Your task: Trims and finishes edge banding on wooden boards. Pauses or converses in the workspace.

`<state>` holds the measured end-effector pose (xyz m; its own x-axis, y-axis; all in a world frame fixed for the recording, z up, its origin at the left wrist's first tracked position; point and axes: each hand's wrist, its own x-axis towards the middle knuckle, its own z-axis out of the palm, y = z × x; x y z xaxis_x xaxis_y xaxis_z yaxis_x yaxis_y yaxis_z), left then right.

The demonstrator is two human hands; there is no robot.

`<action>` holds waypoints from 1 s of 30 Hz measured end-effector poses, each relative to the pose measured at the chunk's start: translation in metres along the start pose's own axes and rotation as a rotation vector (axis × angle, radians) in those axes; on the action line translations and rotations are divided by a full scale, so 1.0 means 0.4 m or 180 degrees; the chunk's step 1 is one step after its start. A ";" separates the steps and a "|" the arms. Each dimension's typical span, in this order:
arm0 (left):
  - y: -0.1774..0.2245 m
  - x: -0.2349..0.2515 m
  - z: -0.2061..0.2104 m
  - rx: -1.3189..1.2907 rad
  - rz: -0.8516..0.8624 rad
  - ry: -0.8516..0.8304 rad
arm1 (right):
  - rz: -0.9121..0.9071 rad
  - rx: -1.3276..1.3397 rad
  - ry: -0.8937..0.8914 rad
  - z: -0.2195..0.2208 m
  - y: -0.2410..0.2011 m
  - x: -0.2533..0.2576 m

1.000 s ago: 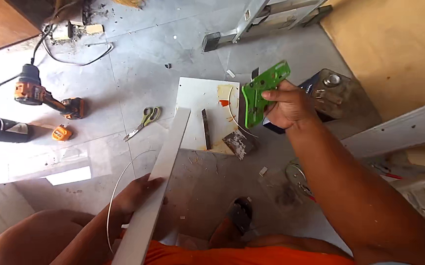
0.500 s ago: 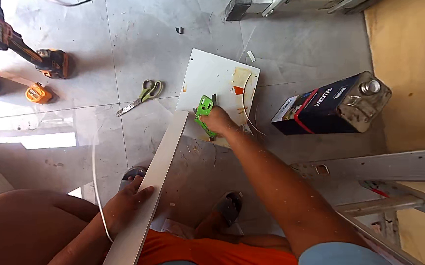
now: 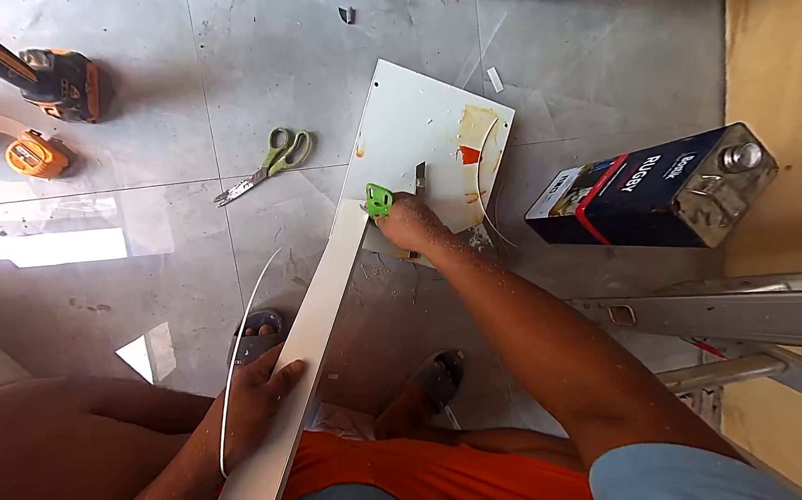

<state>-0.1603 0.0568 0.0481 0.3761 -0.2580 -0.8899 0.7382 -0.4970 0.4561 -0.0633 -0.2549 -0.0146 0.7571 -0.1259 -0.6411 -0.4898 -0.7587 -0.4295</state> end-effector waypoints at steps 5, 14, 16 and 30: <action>-0.009 0.002 -0.003 -0.0014 0.0016 -0.0028 | -0.0429 0.0246 -0.0163 0.088 -0.068 -0.225; -0.016 0.007 0.000 -0.0072 0.0055 -0.0050 | -0.0502 0.0859 -0.1629 0.065 -0.038 -0.143; -0.018 0.011 -0.002 0.0011 0.0072 -0.0029 | -0.0546 0.0884 -0.1697 0.047 -0.029 -0.080; -0.011 0.016 0.003 -0.0281 0.0114 -0.0004 | 0.0137 -0.0180 0.0187 -0.048 0.014 0.083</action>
<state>-0.1617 0.0564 0.0404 0.4025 -0.2753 -0.8730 0.7708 -0.4126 0.4855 -0.0327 -0.2755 -0.0261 0.7607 -0.1953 -0.6191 -0.4986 -0.7865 -0.3645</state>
